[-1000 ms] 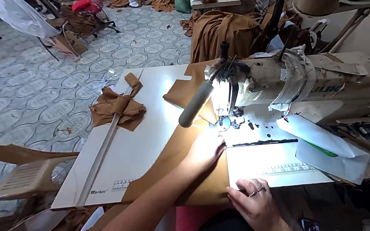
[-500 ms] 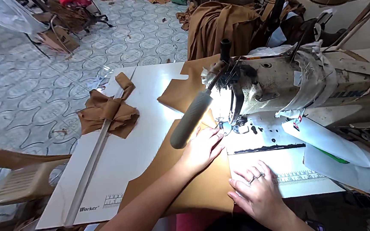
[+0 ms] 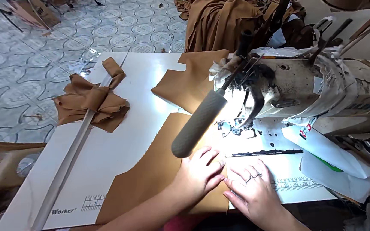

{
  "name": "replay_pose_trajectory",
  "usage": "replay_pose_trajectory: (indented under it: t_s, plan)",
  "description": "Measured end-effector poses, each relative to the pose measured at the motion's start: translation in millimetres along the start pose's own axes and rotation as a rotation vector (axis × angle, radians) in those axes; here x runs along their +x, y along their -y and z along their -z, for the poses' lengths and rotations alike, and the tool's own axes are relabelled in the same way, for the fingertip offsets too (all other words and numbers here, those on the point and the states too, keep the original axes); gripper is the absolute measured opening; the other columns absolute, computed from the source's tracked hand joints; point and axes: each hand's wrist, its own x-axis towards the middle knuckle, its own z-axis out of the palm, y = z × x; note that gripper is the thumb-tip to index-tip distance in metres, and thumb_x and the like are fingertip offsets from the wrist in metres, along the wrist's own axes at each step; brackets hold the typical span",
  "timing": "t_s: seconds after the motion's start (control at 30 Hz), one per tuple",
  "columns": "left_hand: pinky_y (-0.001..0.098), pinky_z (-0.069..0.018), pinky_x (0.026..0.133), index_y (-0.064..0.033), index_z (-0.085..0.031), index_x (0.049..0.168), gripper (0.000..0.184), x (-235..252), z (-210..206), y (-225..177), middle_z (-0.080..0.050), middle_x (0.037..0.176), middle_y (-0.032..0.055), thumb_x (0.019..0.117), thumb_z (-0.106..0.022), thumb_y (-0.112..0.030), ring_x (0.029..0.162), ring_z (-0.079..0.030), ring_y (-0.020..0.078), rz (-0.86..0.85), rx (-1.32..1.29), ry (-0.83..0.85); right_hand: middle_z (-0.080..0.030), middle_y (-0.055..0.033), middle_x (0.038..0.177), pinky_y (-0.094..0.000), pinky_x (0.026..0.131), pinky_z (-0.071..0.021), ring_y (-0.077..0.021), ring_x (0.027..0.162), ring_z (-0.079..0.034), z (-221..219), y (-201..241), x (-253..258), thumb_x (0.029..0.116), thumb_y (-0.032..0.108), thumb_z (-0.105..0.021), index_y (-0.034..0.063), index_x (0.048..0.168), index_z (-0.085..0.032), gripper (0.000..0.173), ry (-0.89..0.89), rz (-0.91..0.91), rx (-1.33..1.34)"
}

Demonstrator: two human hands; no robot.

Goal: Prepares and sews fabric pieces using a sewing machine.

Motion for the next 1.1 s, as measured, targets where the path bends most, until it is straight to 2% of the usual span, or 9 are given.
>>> replay_pose_trajectory:
  t_s: [0.23, 0.37, 0.47, 0.57, 0.63, 0.73, 0.83, 0.93, 1.1]
  plan:
    - [0.0818, -0.0217, 0.106, -0.026, -0.075, 0.121, 0.039, 20.5, 11.4, 23.2, -0.067, 0.135, 0.0084, 0.1011, -0.051, -0.048, 0.132, -0.057, 0.039, 0.058, -0.08, 0.131, -0.076, -0.0025, 0.114, -0.0631, 0.105, -0.0398, -0.0256, 0.113, -0.069, -2.8, -14.2, 30.6, 0.1011, 0.046, -0.048, 0.0246, 0.099, -0.079, 0.038, 0.083, 0.017, 0.066]
    - [0.0746, -0.0135, 0.116, -0.0285, -0.071, 0.128, 0.044, 37.8, 7.7, 46.7, -0.061, 0.142, 0.008, 0.1, -0.051, -0.056, 0.141, -0.049, 0.0326, 0.11, -0.127, 0.217, -0.075, -0.0052, 0.119, -0.0664, 0.109, -0.0353, -0.0311, 0.12, -0.066, -1.8, -26.0, 56.2, 0.0997, 0.048, -0.049, 0.0233, 0.103, -0.08, 0.04, 0.161, 0.014, 0.076]
    - [0.0739, -0.0143, 0.116, -0.0273, -0.072, 0.127, 0.043, 50.1, 4.8, 62.4, -0.06, 0.143, 0.0085, 0.0984, -0.055, -0.054, 0.143, -0.046, 0.0319, 0.071, -0.124, 0.219, -0.074, -0.0075, 0.114, -0.0697, 0.11, -0.0309, -0.0296, 0.115, -0.068, -2.3, -35.3, 71.0, 0.0979, 0.047, -0.055, 0.0195, 0.104, -0.079, 0.037, 0.208, 0.013, 0.144]
    - [0.0734, -0.0128, 0.118, -0.0244, -0.07, 0.129, 0.039, 47.3, 12.4, 48.3, -0.058, 0.146, 0.0072, 0.103, -0.051, -0.045, 0.145, -0.044, 0.0313, 0.086, -0.073, 0.274, -0.075, -0.0063, 0.112, -0.07, 0.111, -0.03, -0.0278, 0.115, -0.068, -1.8, -38.9, 75.9, 0.0966, 0.047, -0.056, 0.0203, 0.105, -0.078, 0.035, 0.243, 0.018, 0.171]
    - [0.0776, -0.0157, 0.114, -0.0157, -0.074, 0.121, 0.034, 30.7, 13.7, 20.0, -0.065, 0.139, 0.0079, 0.1042, -0.05, -0.032, 0.139, -0.053, 0.0333, 0.093, -0.06, 0.224, -0.075, -0.0056, 0.113, -0.0694, 0.111, -0.031, -0.0265, 0.116, -0.068, -1.4, -41.3, 72.6, 0.0995, 0.046, -0.053, 0.0214, 0.105, -0.078, 0.035, 0.224, 0.069, 0.159]
    - [0.0816, -0.032, 0.101, -0.0143, -0.077, 0.109, 0.031, 7.1, 0.9, 5.0, -0.073, 0.124, 0.0055, 0.1002, -0.051, -0.028, 0.12, -0.068, 0.0314, -0.003, 0.012, 0.003, -0.075, -0.0043, 0.115, -0.0669, 0.111, -0.0316, -0.0264, 0.117, -0.067, -4.5, -48.0, 64.1, 0.1018, 0.044, -0.05, 0.0251, 0.108, -0.079, 0.035, 0.171, 0.133, 0.137]
    - [0.0801, -0.0288, 0.104, -0.0178, -0.077, 0.113, 0.035, 10.5, -0.1, 17.2, -0.072, 0.128, 0.0021, 0.1035, -0.048, -0.034, 0.124, -0.066, 0.0293, -0.017, -0.02, 0.011, -0.075, -0.0044, 0.114, -0.0689, 0.11, -0.0323, -0.027, 0.117, -0.067, -4.1, -52.8, 68.6, 0.0994, 0.036, -0.051, 0.0234, 0.108, -0.078, 0.03, 0.215, 0.116, 0.16]
    - [0.0771, -0.0212, 0.112, -0.0182, -0.075, 0.119, 0.037, 23.6, 1.9, 30.1, -0.068, 0.135, 0.0019, 0.1057, -0.046, -0.036, 0.132, -0.06, 0.028, 0.027, -0.085, 0.099, -0.075, -0.0105, 0.113, -0.0728, 0.109, -0.0318, -0.0354, 0.117, -0.067, -4.7, -56.7, 81.1, 0.0985, 0.03, -0.054, 0.0188, 0.109, -0.079, 0.029, 0.281, 0.044, 0.146]
    - [0.075, -0.0249, 0.112, -0.0169, -0.075, 0.121, 0.035, 38.2, 1.1, 44.0, -0.069, 0.132, 0.0038, 0.1048, -0.048, -0.033, 0.133, -0.059, 0.0288, -0.001, -0.071, 0.077, -0.07, -0.0191, 0.128, -0.0696, 0.117, -0.0207, -0.0445, 0.13, -0.057, 0.3, -56.6, 96.5, 0.1013, 0.032, -0.054, 0.0168, 0.123, -0.076, 0.035, 0.468, -0.157, 0.141]
